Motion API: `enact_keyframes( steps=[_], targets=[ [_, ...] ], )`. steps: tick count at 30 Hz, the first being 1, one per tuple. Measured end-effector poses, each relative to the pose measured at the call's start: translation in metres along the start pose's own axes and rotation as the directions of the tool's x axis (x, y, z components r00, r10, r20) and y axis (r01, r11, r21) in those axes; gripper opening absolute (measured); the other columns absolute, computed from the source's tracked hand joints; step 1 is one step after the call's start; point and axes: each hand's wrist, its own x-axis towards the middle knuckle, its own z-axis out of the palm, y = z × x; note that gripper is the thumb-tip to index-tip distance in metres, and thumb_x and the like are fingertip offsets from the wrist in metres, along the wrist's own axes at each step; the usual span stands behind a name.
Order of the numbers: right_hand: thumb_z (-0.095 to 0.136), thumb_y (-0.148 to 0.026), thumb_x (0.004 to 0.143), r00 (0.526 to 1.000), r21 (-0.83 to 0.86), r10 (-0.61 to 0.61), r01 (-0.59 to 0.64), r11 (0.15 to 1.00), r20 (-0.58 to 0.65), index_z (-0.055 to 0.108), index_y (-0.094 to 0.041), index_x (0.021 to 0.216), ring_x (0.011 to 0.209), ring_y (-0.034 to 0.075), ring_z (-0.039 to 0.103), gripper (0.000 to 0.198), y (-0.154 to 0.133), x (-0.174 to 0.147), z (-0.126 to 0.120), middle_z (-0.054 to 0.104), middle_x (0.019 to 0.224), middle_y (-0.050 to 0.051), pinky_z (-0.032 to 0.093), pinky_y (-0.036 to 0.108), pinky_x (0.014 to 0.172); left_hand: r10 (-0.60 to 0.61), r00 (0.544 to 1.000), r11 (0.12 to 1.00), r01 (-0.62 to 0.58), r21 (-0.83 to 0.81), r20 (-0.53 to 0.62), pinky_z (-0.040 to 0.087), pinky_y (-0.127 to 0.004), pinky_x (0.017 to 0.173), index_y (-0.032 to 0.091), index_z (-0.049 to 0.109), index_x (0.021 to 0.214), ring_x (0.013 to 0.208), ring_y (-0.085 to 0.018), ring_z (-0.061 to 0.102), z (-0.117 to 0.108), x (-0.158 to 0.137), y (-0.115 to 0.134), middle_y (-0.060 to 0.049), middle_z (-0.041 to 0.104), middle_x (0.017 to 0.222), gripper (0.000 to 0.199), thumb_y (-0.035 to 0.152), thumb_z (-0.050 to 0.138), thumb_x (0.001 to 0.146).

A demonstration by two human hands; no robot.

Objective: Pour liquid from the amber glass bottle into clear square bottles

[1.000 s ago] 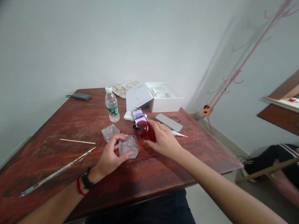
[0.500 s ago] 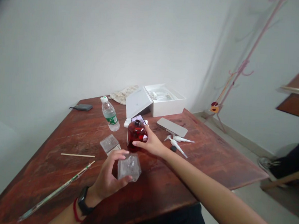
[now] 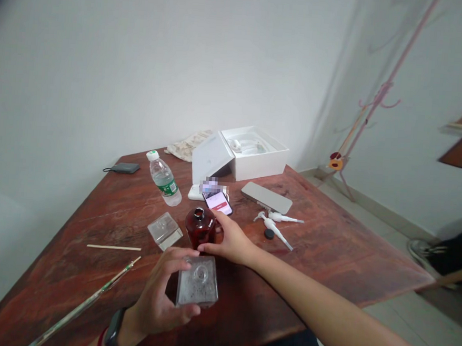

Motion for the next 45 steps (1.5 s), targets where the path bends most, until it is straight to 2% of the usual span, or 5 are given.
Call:
enact_keyframes(
  steps=[13, 24, 28, 39, 45],
  targets=[
    [0.101, -0.041, 0.067, 0.999, 0.041, -0.001, 0.0, 0.999, 0.033, 0.054, -0.026, 0.158, 0.127, 0.036, 0.075, 0.103, 0.012, 0.003, -0.002, 0.068, 0.15, 0.016, 0.063, 0.053, 0.107, -0.03, 0.998, 1.0, 0.03, -0.004, 0.056, 0.056, -0.055, 0.102, 0.031, 0.052, 0.134, 0.12, -0.035, 0.069, 0.001, -0.004, -0.001, -0.015, 0.07, 0.131, 0.052, 0.066, 0.069, 0.099],
    [0.105, -0.047, 0.059, 0.999, -0.16, 0.016, -0.023, 0.987, -0.046, 0.064, -0.021, 0.143, 0.1, 0.03, 0.073, 0.097, 0.006, 0.001, -0.012, 0.074, 0.121, 0.012, 0.062, 0.046, 0.089, -0.06, 0.998, 0.998, 0.06, 0.028, 0.002, 0.057, -0.048, 0.1, 0.029, 0.054, 0.132, 0.115, -0.033, 0.071, 0.0, 0.0, -0.005, -0.013, 0.072, 0.129, 0.051, 0.061, 0.074, 0.098],
    [0.101, -0.047, 0.066, 0.996, -0.177, 0.089, -0.092, 0.98, -0.023, 0.064, -0.023, 0.136, 0.066, 0.018, 0.066, 0.082, 0.004, 0.0, -0.011, 0.068, 0.091, 0.0, 0.056, 0.031, 0.061, -0.102, 0.994, 0.995, 0.103, 0.016, -0.035, 0.058, -0.047, 0.099, 0.029, 0.057, 0.13, 0.117, -0.033, 0.071, -0.001, 0.0, -0.01, -0.013, 0.071, 0.131, 0.049, 0.056, 0.078, 0.096],
    [0.084, -0.028, 0.081, 0.993, -0.211, 0.114, -0.113, 0.971, -0.007, 0.064, -0.024, 0.13, 0.067, 0.016, 0.071, 0.053, 0.004, -0.001, -0.009, 0.073, 0.083, -0.003, 0.058, 0.029, 0.067, -0.133, 0.984, 0.991, 0.135, 0.01, -0.117, 0.058, -0.046, 0.104, 0.029, 0.058, 0.132, 0.121, -0.033, 0.071, -0.005, 0.002, -0.019, -0.012, 0.073, 0.131, 0.059, 0.062, 0.083, 0.091],
    [0.082, -0.025, 0.081, 0.996, -0.307, 0.064, -0.08, 0.948, -0.061, 0.064, -0.022, 0.087, 0.057, 0.012, 0.058, 0.019, 0.004, -0.001, -0.013, 0.064, 0.066, -0.006, 0.045, 0.023, 0.057, -0.163, 0.982, 0.986, 0.166, 0.032, -0.097, 0.055, -0.045, 0.108, 0.027, 0.058, 0.131, 0.122, -0.032, 0.071, -0.005, 0.0, -0.018, -0.011, 0.072, 0.132, 0.06, 0.067, 0.08, 0.091]
  ],
)
